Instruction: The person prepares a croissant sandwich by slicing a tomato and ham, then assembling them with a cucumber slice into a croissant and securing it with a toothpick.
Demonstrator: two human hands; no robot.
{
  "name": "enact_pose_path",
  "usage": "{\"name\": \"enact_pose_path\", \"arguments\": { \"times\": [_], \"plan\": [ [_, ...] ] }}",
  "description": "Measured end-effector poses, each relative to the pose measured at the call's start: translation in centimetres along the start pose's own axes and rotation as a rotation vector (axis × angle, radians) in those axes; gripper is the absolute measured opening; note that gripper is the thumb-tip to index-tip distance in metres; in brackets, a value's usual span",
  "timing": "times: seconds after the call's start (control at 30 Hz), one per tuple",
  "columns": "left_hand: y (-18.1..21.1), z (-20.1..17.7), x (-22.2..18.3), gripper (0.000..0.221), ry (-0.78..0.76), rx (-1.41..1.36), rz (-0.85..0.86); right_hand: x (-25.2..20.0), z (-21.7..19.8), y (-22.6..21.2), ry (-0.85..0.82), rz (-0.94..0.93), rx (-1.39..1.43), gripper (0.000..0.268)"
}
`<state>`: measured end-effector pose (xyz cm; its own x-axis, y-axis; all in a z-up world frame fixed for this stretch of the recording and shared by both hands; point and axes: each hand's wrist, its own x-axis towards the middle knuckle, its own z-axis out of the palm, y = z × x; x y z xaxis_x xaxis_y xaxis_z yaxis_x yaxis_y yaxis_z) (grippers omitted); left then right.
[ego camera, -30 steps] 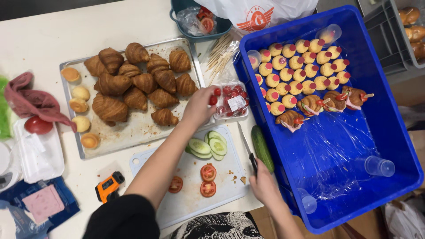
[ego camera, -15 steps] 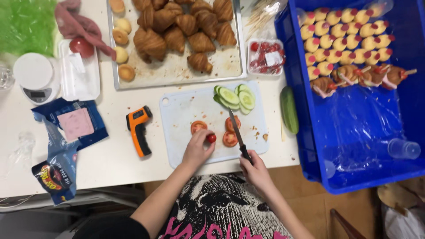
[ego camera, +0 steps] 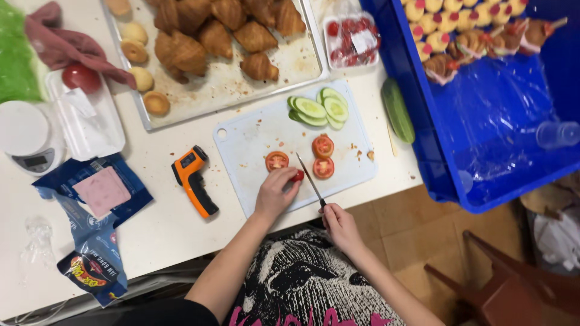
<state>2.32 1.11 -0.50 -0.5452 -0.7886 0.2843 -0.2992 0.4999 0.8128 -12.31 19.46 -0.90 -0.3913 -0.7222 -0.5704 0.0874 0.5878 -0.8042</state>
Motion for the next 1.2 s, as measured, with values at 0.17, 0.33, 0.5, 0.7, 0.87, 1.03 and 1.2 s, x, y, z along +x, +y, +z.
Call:
{"name": "enact_pose_path", "arguments": {
  "times": [0.17,0.33,0.5,0.7,0.87,1.03,1.2],
  "plan": [
    [-0.6,-0.4,0.0,0.026,-0.045,-0.015,0.016,-0.3,1.1,-0.3,0.028,-0.006,-0.108,0.030],
    [-0.7,-0.6,0.0,0.026,-0.084,-0.026,0.018,-0.2,1.6,-1.1,0.063,-0.027,-0.185,0.031],
    [-0.7,-0.8,0.3,0.025,-0.073,-0.038,0.056,-0.1,1.6,-2.0,0.064,-0.006,-0.221,0.031],
    [-0.7,-0.7,0.2,0.023,-0.073,-0.046,0.058,-0.4,1.6,-2.2,0.101,0.007,-0.221,0.032],
    [-0.8,-0.6,0.0,0.023,-0.073,-0.045,0.048,-0.2,1.7,-0.5,0.070,-0.031,-0.152,0.032],
    [0.2,-1.3,0.3,0.023,-0.057,-0.084,0.085,2.1,2.2,-1.6,0.149,0.005,0.244,0.024],
    [4.0,-3.1,-0.3,0.027,-0.106,-0.256,0.019,2.8,2.2,-6.5,0.027,0.079,0.443,0.021]
  ]
}}
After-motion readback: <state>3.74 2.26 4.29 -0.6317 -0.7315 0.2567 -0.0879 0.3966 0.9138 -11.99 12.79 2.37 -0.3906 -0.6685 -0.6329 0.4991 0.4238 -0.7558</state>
